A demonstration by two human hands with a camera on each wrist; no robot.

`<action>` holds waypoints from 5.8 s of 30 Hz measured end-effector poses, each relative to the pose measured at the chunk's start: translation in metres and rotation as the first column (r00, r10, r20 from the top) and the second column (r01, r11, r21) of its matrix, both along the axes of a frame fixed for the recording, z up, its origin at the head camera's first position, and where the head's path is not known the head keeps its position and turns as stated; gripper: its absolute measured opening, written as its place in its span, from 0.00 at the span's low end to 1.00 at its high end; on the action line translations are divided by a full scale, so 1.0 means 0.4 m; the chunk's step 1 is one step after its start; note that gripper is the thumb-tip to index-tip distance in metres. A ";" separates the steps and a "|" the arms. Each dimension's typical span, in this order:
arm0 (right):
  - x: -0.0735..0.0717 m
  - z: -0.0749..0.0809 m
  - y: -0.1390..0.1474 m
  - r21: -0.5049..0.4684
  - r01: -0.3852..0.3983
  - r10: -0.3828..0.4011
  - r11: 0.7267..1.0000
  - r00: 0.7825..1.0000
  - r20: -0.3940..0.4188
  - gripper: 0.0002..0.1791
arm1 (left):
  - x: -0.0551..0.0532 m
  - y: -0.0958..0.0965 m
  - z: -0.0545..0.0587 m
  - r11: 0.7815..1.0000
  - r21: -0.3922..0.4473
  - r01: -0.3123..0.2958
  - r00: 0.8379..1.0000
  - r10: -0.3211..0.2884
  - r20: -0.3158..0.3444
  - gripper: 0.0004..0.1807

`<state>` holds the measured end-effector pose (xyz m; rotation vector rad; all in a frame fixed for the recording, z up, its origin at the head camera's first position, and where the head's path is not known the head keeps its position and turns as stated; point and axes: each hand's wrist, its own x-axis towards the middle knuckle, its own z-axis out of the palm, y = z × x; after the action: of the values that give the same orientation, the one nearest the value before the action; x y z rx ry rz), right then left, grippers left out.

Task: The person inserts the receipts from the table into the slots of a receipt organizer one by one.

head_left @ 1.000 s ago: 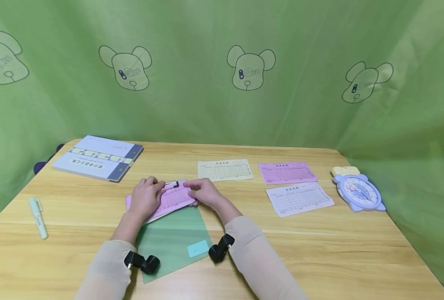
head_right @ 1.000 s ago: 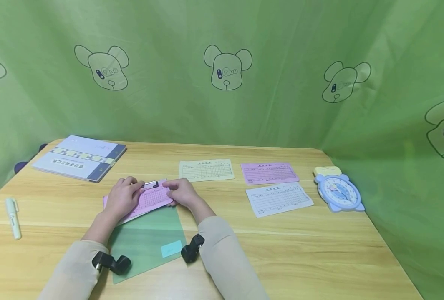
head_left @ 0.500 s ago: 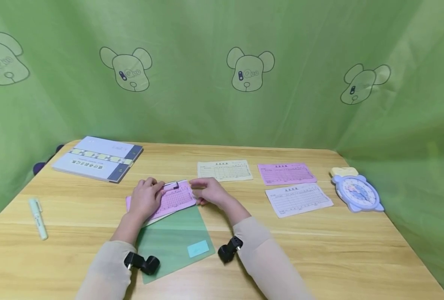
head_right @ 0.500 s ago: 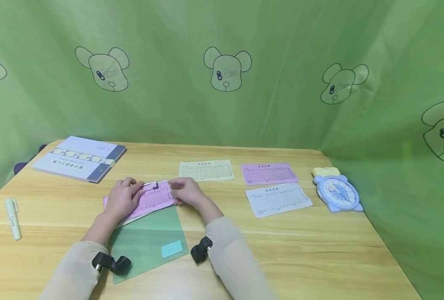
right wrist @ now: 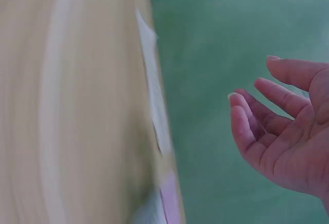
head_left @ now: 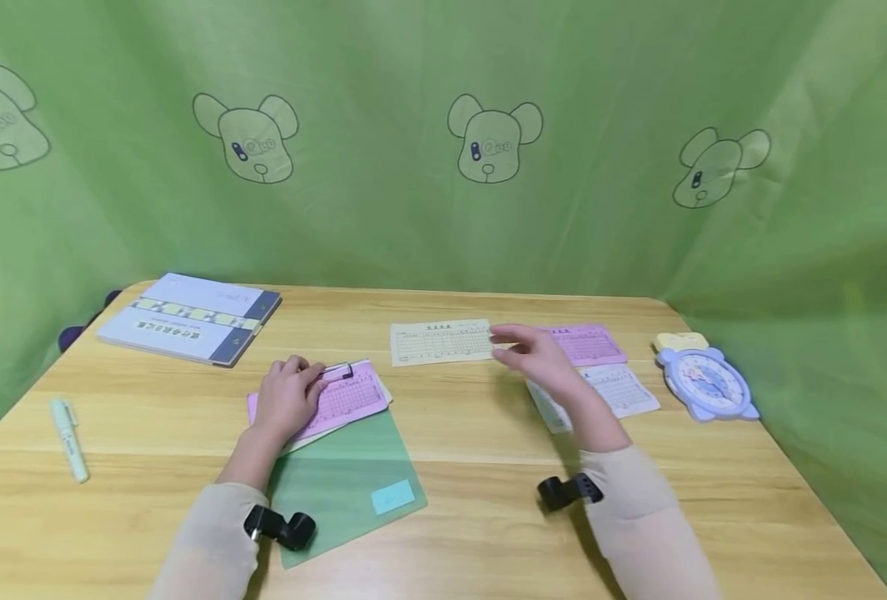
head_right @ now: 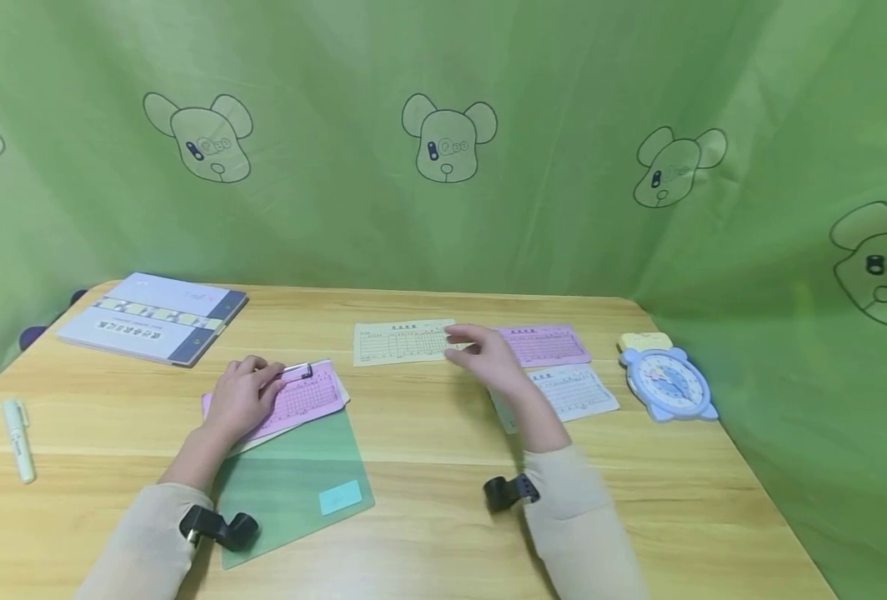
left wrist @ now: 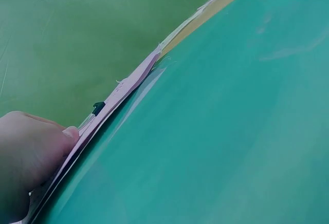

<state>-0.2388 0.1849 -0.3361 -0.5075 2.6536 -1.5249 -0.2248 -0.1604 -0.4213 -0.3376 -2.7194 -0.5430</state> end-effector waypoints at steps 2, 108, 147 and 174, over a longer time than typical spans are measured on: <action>0.005 0.007 0.047 0.009 0.045 -0.044 0.999 0.999 -0.005 0.23 | 0.001 -0.002 0.000 1.000 0.001 -0.002 1.000 0.002 0.003 0.16; 0.058 -0.135 0.393 0.448 0.329 -0.396 0.831 0.916 0.063 0.27 | 0.000 -0.009 -0.004 0.971 0.231 -0.062 0.986 0.023 0.167 0.19; 0.057 -0.139 0.392 0.389 0.376 -0.401 0.841 0.916 -0.021 0.17 | 0.001 -0.006 -0.003 0.973 0.223 -0.062 0.985 0.024 0.168 0.19; 0.054 0.000 0.220 -0.141 0.031 -0.027 0.990 0.999 0.036 0.18 | 0.002 -0.006 -0.005 0.974 0.221 -0.050 0.992 0.023 0.123 0.18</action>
<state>-0.2171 0.2730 -0.3362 -0.4472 2.5516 -1.7226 -0.2242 -0.1627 -0.4231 -0.2014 -2.7344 -0.8756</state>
